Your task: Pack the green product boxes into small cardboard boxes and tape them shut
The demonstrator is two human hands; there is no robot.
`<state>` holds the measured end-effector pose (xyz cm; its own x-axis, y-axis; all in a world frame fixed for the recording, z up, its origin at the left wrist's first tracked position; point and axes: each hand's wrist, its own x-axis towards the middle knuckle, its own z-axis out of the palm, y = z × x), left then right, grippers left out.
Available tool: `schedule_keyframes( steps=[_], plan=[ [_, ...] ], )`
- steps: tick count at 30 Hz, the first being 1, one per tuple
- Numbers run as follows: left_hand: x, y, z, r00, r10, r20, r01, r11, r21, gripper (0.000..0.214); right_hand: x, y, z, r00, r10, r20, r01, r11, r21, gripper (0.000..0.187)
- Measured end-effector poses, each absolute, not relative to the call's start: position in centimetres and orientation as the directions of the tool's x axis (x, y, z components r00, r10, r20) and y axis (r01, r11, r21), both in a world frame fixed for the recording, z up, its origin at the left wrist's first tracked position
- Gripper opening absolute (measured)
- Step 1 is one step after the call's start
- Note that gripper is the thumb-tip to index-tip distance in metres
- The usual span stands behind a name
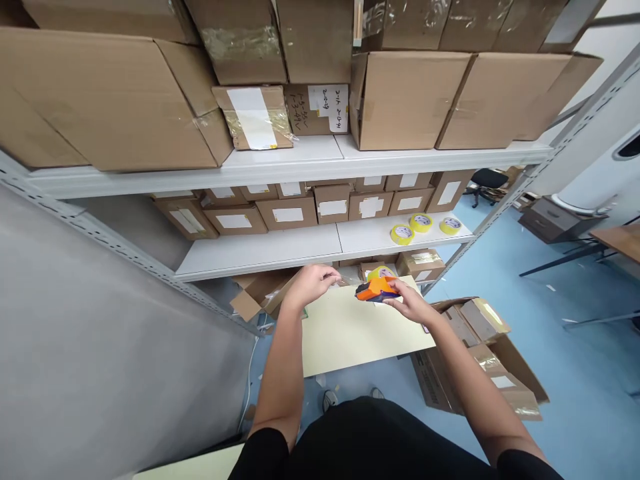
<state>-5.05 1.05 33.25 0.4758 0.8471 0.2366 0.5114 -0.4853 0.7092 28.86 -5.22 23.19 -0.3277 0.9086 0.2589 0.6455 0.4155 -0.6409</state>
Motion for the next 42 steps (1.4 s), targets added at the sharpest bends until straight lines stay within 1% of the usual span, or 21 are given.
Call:
schedule_keyframes(
  steps=[6, 9, 10, 12, 13, 14, 16, 17, 18, 21, 24, 26, 30, 33, 35, 37, 38, 40, 42],
  plan=[
    [-1.1, 0.2, 34.5, 0.433, 0.883, 0.18, 0.569, -0.423, 0.705, 0.025, 32.3, -5.2, 21.6, -0.331, 0.914, 0.233, 0.579, 0.392, -0.715, 0.046],
    [1.1, -0.3, 34.2, 0.391, 0.898, 0.202, 0.618, -0.419, 0.665, 0.022, 33.5, -4.8, 20.4, -0.314, 0.923, 0.222, 0.555, 0.368, -0.746, 0.044],
    [1.9, -0.5, 33.9, 0.368, 0.905, 0.215, 0.641, -0.414, 0.646, 0.025, 33.8, -4.7, 19.9, -0.295, 0.93, 0.221, 0.561, 0.356, -0.747, 0.045],
    [3.5, -1.0, 33.1, 0.321, 0.92, 0.223, 0.703, -0.39, 0.595, 0.042, 34.1, -4.3, 18.8, -0.24, 0.944, 0.227, 0.592, 0.327, -0.736, 0.047],
    [4.3, -1.2, 32.5, 0.297, 0.929, 0.221, 0.741, -0.37, 0.56, 0.046, 34.2, -4.1, 18.2, -0.21, 0.95, 0.232, 0.611, 0.313, -0.727, 0.048],
    [5.2, -1.4, 31.8, 0.274, 0.936, 0.221, 0.781, -0.351, 0.517, 0.042, 34.3, -3.9, 17.6, -0.181, 0.955, 0.237, 0.63, 0.298, -0.717, 0.049],
    [6.9, -2.0, 30.0, 0.237, 0.943, 0.233, 0.843, -0.319, 0.433, 0.025, 34.4, -3.6, 16.5, -0.124, 0.959, 0.253, 0.667, 0.269, -0.695, 0.048],
    [7.7, -2.2, 29.0, 0.216, 0.945, 0.244, 0.862, -0.302, 0.407, 0.019, 34.4, -3.5, 16.0, -0.096, 0.96, 0.264, 0.683, 0.257, -0.683, 0.048],
    [8.4, -2.4, 28.0, 0.191, 0.948, 0.253, 0.873, -0.282, 0.398, 0.019, 34.5, -3.5, 15.6, -0.073, 0.959, 0.275, 0.699, 0.246, -0.672, 0.047],
    [9.6, -2.8, 25.5, 0.069, 0.961, 0.268, 0.879, -0.186, 0.44, 0.022, 34.7, -3.5, 14.3, -0.067, 0.958, 0.279, 0.74, 0.235, -0.63, 0.043],
    [9.3, -2.6, 24.5, 0.004, 0.966, 0.258, 0.868, -0.132, 0.478, 0.02, 35.2, -4.1, 13.2, -0.148, 0.957, 0.25, 0.761, 0.271, -0.59, 0.042],
    [9.0, -2.4, 24.4, 0.008, 0.966, 0.26, 0.867, -0.136, 0.479, 0.019, 35.6, -4.4, 12.7, -0.189, 0.952, 0.239, 0.755, 0.297, -0.585, 0.043],
    [9.3, -3.0, 24.1, 0.005, 0.954, 0.3, 0.866, -0.154, 0.476, 0.023, 36.4, -4.8, 11.9, -0.204, 0.953, 0.226, 0.732, 0.302, -0.611, 0.044],
    [10.6, -4.1, 22.7, -0.035, 0.926, 0.377, 0.83, -0.183, 0.527, 0.028, 36.9, -4.7, 11.0, -0.172, 0.963, 0.206, 0.727, 0.265, -0.634, 0.045],
    [11.7, -5.1, 21.3, -0.059, 0.916, 0.398, 0.799, -0.195, 0.568, 0.03, 37.0, -4.6, 10.3, -0.122, 0.974, 0.191, 0.732, 0.218, -0.645, 0.045],
    [12.9, -6.3, 19.4, -0.029, 0.934, 0.355, 0.772, -0.205, 0.602, 0.034, 36.7, -4.6, 9.5, -0.059, 0.98, 0.188, 0.744, 0.169, -0.647, 0.044],
    [13.6, -7.1, 18.3, 0.009, 0.95, 0.312, 0.758, -0.21, 0.617, 0.04, 36.5, -4.7, 9.1, -0.025, 0.981, 0.193, 0.752, 0.145, -0.643, 0.044],
    [15.1, -8.6, 16.1, 0.109, 0.975, 0.192, 0.725, -0.21, 0.656, 0.061, 35.7, -4.9, 8.3, 0.039, 0.978, 0.205, 0.772, 0.101, -0.628, 0.041],
    [16.7, -10.1, 13.8, 0.141, 0.989, 0.038, 0.699, -0.127, 0.704, 0.084, 34.8, -5.3, 7.5, 0.093, 0.974, 0.208, 0.788, 0.056, -0.613, 0.038]
  ],
)
